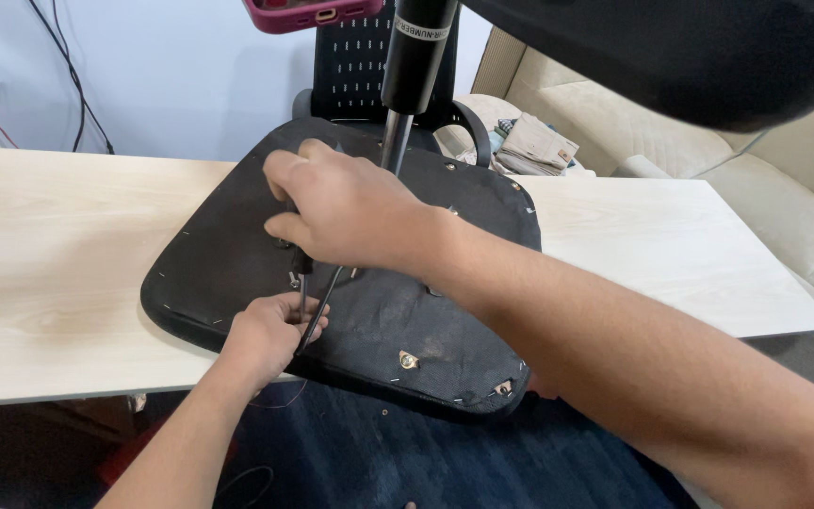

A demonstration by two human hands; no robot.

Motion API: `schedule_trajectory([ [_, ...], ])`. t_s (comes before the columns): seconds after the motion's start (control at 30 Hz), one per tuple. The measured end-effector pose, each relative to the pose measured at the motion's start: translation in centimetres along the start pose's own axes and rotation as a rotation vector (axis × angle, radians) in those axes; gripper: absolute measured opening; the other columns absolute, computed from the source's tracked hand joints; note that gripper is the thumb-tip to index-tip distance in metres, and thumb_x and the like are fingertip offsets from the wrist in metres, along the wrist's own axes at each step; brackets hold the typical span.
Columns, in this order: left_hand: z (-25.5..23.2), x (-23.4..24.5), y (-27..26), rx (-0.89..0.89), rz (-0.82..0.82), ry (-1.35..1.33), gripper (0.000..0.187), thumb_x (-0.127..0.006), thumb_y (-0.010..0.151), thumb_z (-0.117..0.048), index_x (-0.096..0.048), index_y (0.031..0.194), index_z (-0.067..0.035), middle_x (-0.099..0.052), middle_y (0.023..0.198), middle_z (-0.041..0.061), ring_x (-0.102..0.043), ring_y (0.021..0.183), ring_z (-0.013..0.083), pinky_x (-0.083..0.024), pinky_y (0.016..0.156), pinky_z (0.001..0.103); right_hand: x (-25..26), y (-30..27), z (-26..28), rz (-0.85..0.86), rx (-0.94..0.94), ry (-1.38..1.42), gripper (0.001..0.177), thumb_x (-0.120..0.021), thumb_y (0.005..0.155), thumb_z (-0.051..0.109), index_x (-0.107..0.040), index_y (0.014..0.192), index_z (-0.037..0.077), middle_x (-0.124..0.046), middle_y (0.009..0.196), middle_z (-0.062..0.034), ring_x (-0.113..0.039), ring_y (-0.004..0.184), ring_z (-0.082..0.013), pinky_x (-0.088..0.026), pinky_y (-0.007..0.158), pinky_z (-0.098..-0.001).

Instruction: The person uses a screwdriver to remove screws from the underside of an office chair seat. They systematically loosen and remove multiple screws from the central mounting plate, placing the removed screws on the seat surface.

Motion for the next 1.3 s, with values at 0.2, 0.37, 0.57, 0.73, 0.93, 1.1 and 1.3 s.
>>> schedule_trajectory([
  [0.2, -0.6, 0.3, -0.6, 0.034, -0.002, 0.086, 0.027, -0.071, 0.09, -0.009, -0.079, 0.116, -0.014, -0.083, 0.103, 0.002, -0.076, 0.099, 0.0135, -0.056, 0.09, 0.029, 0.1, -0.8, -2.6, 0.316, -0.091, -0.135, 0.044, -0.072, 0.089, 0.03, -0.055, 0.116, 0.0, -0.062, 0.113, -0.0257, -0.067, 0.099, -0.0418, -0.055, 0.081, -0.0485],
  [0.37, -0.2, 0.0, 0.2, 0.053, 0.043, 0.015, 0.029, -0.066, 0.089, -0.004, -0.08, 0.114, -0.012, -0.081, 0.099, 0.002, -0.073, 0.091, 0.0119, -0.056, 0.083, 0.026, 1.1, -1.5, 0.0, 0.283, 0.034, -0.096, 0.036, -0.067, 0.09, 0.029, -0.058, 0.115, 0.005, -0.073, 0.091, -0.0217, -0.072, 0.089, -0.0386, -0.056, 0.073, -0.0508],
  [0.57, 0.6, 0.0, 0.7, 0.03, 0.037, -0.145, 0.027, -0.056, 0.092, -0.001, -0.077, 0.109, -0.004, -0.078, 0.094, 0.004, -0.07, 0.081, 0.0122, -0.055, 0.077, 0.025, 1.5, -1.2, 3.4, 0.25, -0.049, -0.167, 0.04, -0.067, 0.092, 0.042, -0.057, 0.106, 0.005, -0.073, 0.077, -0.0194, -0.074, 0.077, -0.0372, -0.058, 0.062, -0.0479],
  [0.73, -0.2, 0.3, -0.1, -0.014, 0.024, -0.075, 0.024, -0.06, 0.088, 0.0, -0.08, 0.102, -0.002, -0.078, 0.092, 0.005, -0.071, 0.083, 0.0123, -0.054, 0.078, 0.026, 0.8, -0.8, 5.5, 0.581, -0.044, -0.237, 0.043, -0.062, 0.092, 0.034, -0.048, 0.114, 0.0, -0.073, 0.082, -0.019, -0.075, 0.074, -0.0342, -0.06, 0.059, -0.0477],
  [0.93, -0.8, 0.7, -0.8, -0.025, -0.01, 0.006, 0.019, -0.066, 0.085, -0.007, -0.078, 0.099, -0.004, -0.077, 0.085, 0.007, -0.072, 0.08, 0.015, -0.052, 0.074, 0.032, 1.2, -2.7, 8.5, 0.954, 0.075, -0.389, 0.039, -0.054, 0.095, 0.01, -0.043, 0.13, -0.001, -0.073, 0.093, -0.0234, -0.075, 0.083, -0.0325, -0.058, 0.064, -0.0473],
  [1.1, -0.1, 0.4, -0.4, -0.04, -0.007, -0.075, 0.025, -0.065, 0.095, -0.023, -0.073, 0.092, 0.0, -0.071, 0.078, 0.011, -0.065, 0.072, 0.02, -0.049, 0.067, 0.039, 1.8, -3.4, 10.1, 1.14, 0.059, -0.543, 0.043, -0.05, 0.099, 0.007, -0.041, 0.14, 0.002, -0.072, 0.102, -0.0232, -0.075, 0.089, -0.0324, -0.058, 0.069, -0.0494],
  [1.3, 1.2, 0.6, 0.5, 0.001, -0.039, 0.116, 0.022, -0.072, 0.084, -0.023, -0.079, 0.084, -0.003, -0.077, 0.075, 0.009, -0.072, 0.072, 0.0175, -0.052, 0.07, 0.037, 1.7, -2.3, 11.2, 1.163, 0.095, -0.664, 0.043, -0.051, 0.098, 0.01, -0.044, 0.14, 0.006, -0.071, 0.105, -0.0204, -0.074, 0.093, -0.0316, -0.057, 0.075, -0.0503],
])
Point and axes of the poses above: each hand's wrist, its own y-axis towards the middle knuckle, its own x-axis out of the back of the hand, z = x × y, the point moved 8 cm from there along y, towards the middle knuckle
